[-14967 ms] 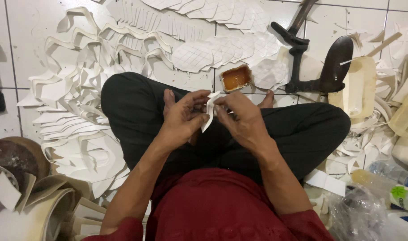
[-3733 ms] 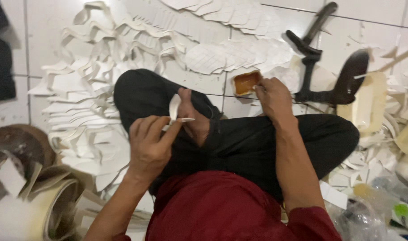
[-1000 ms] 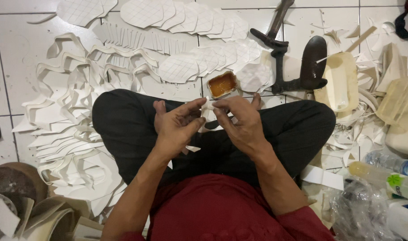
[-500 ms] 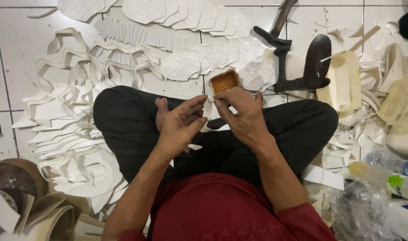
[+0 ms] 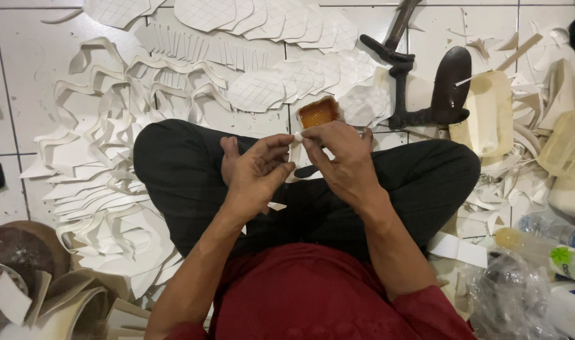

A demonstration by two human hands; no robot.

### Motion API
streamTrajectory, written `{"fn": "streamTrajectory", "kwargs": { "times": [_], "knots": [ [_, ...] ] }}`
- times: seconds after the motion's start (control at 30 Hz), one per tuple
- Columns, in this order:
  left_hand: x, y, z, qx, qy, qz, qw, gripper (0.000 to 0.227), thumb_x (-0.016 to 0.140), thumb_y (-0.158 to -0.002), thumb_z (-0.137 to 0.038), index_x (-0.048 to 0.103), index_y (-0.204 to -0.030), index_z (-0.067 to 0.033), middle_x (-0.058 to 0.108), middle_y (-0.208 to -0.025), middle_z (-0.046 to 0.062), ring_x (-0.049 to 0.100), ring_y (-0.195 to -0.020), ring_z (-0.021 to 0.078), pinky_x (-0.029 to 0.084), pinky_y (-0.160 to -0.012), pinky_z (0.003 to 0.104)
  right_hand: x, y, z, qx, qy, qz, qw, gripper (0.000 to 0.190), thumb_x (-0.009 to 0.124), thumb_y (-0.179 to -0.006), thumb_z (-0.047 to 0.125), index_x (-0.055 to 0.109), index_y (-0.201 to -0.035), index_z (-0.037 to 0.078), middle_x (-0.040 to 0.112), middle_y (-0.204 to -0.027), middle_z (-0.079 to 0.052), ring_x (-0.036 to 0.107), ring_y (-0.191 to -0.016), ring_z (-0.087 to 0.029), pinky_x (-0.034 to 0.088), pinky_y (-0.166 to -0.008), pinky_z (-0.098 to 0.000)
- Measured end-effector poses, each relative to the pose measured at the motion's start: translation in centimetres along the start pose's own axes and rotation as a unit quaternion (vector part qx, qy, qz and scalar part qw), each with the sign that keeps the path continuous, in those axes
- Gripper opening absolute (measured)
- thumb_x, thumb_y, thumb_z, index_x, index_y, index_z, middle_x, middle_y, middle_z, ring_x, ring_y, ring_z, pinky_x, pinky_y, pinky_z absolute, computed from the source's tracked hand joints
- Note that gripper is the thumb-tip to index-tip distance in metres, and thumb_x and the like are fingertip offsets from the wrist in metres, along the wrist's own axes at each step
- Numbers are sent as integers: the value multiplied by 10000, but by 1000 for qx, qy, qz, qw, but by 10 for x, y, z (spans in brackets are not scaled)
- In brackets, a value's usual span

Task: The person sits on the floor and repeatedly applies glue from a small container to white shoe parts using a brush. They then press the glued parts together by hand and place the assembled pieces aside.

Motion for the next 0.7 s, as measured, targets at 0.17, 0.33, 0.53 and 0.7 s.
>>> {"fn": "streamTrajectory", "kwargs": {
  "times": [0.17, 0.33, 0.53, 0.7],
  "knots": [
    [-10, -4, 26, -3, 2, -3, 1000, 425, 619, -776, 63, 550, -1193, 12, 656, -961, 116, 590, -820, 89, 520, -725, 191, -8, -3, 16, -28, -22, 39, 999, 65, 626, -868, 157, 650, -921, 128, 567, -713, -51, 597, -689, -270, 409, -753, -427],
    [-13, -3, 22, 1, -27, 26, 999, 483, 609, -779, 69, 511, -1250, 17, 642, -1022, 158, 586, -848, 120, 520, -758, 247, -2, 8, 11, -26, -72, 58, 995, 57, 652, -827, 123, 656, -883, 115, 576, -697, -70, 601, -660, -299, 460, -664, -388],
    [-15, -5, 29, 3, -26, 37, 999, 519, 578, -772, 100, 499, -1274, -9, 620, -1066, 119, 591, -888, 92, 517, -804, 218, 4, 12, -1, -39, -73, 57, 995, 84, 636, -833, 94, 642, -909, 58, 571, -713, -127, 590, -677, -344, 456, -646, -424],
    [-35, -8, 28, 25, -53, -4, 998, 520, 588, -755, 123, 500, -1249, -16, 588, -1050, 85, 589, -895, 117, 533, -800, 252, 5, 6, -42, 51, -47, 40, 997, 94, 646, -822, 78, 650, -915, 72, 601, -717, -129, 615, -675, -321, 469, -654, -415]
  ]
}}
Point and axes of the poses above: each hand's wrist, its own y-axis away from the middle knuckle, its own x-axis out of the palm, z = x × y, the point moved 1 cm from there along -y, towards the middle knuckle
